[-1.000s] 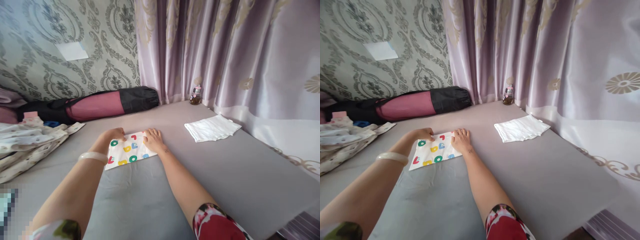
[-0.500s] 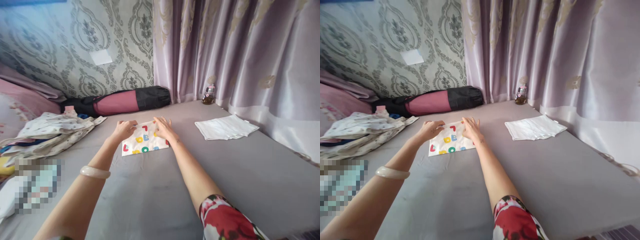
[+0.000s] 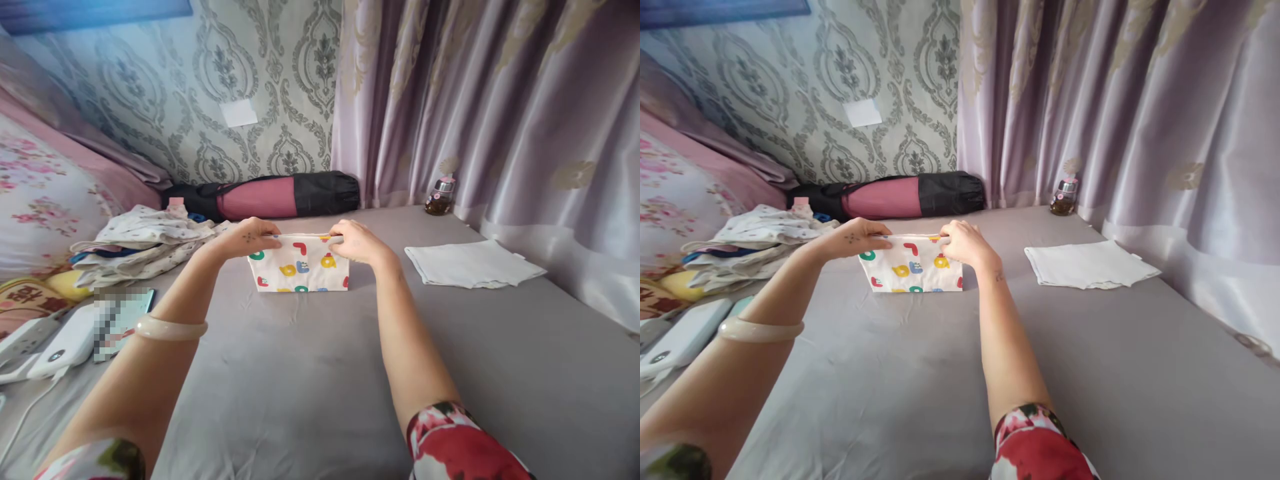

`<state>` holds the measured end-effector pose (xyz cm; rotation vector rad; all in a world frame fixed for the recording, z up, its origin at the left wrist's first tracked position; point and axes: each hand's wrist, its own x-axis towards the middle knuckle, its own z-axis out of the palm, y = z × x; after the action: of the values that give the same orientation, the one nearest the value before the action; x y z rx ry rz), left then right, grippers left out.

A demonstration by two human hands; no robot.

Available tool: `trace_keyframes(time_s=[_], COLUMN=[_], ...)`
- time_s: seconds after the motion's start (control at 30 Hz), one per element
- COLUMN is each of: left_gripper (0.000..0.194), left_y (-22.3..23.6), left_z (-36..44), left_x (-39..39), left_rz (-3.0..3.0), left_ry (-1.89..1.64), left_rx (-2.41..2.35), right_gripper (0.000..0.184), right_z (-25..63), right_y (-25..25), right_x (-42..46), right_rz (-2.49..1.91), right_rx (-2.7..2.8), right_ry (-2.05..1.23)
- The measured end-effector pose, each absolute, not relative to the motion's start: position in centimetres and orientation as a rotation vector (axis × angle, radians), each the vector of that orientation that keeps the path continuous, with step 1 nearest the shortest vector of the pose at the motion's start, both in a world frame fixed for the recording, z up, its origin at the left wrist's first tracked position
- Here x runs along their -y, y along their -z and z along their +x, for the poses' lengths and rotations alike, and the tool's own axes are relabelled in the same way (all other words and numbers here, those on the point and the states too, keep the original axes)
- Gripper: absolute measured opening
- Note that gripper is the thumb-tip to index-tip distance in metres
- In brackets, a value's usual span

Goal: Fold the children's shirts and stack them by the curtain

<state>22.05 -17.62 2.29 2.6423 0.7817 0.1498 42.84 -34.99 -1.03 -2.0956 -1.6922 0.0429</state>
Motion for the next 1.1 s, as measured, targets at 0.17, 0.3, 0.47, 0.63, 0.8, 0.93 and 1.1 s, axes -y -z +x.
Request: trace_keyframes(time_s=[0.17,0.3,0.47,0.63,0.8,0.93,1.1], left_gripper=[0.025,0.024,0.028,0.032,0.041,0.043,0.040], left_y=[-2.8,-2.8,-2.4,-1.1,1.5,4.1,5.6], left_z=[21.5,21.3,21.9,22.9,23.1,22.3,20.3], left_x=[17.1,16.6,15.7,15.0,14.9,15.0,16.1], left_rz=[2.608,2.583,2.640,2.749,2.859,2.889,2.836], left_ry=[0.048,0.087,-0.084,-0.557,-0.842,-0.799,-0.708], left_rx=[-0.705,-0.594,-0.553,-0.635,-0.707,-0.678,-0.677], right_gripper=[0.034,0.032,0.035,0.039,0.040,0.039,0.039], right_z=[42.8,43.0,43.1,42.9,42.6,42.3,41.9], right_y=[0.8,0.6,0.5,1.3,3.2,4.0,3.3], right_x=[35.3,35.4,35.3,34.3,32.4,32.0,32.7], right_rz=[-2.094,-2.043,-2.014,-2.041,-2.110,-2.188,-2.211], right_rx=[1.663,1.675,1.701,1.609,1.603,1.734,1.810], right_ry=[-0.175,-0.234,-0.235,-0.055,0.205,0.065,-0.212])
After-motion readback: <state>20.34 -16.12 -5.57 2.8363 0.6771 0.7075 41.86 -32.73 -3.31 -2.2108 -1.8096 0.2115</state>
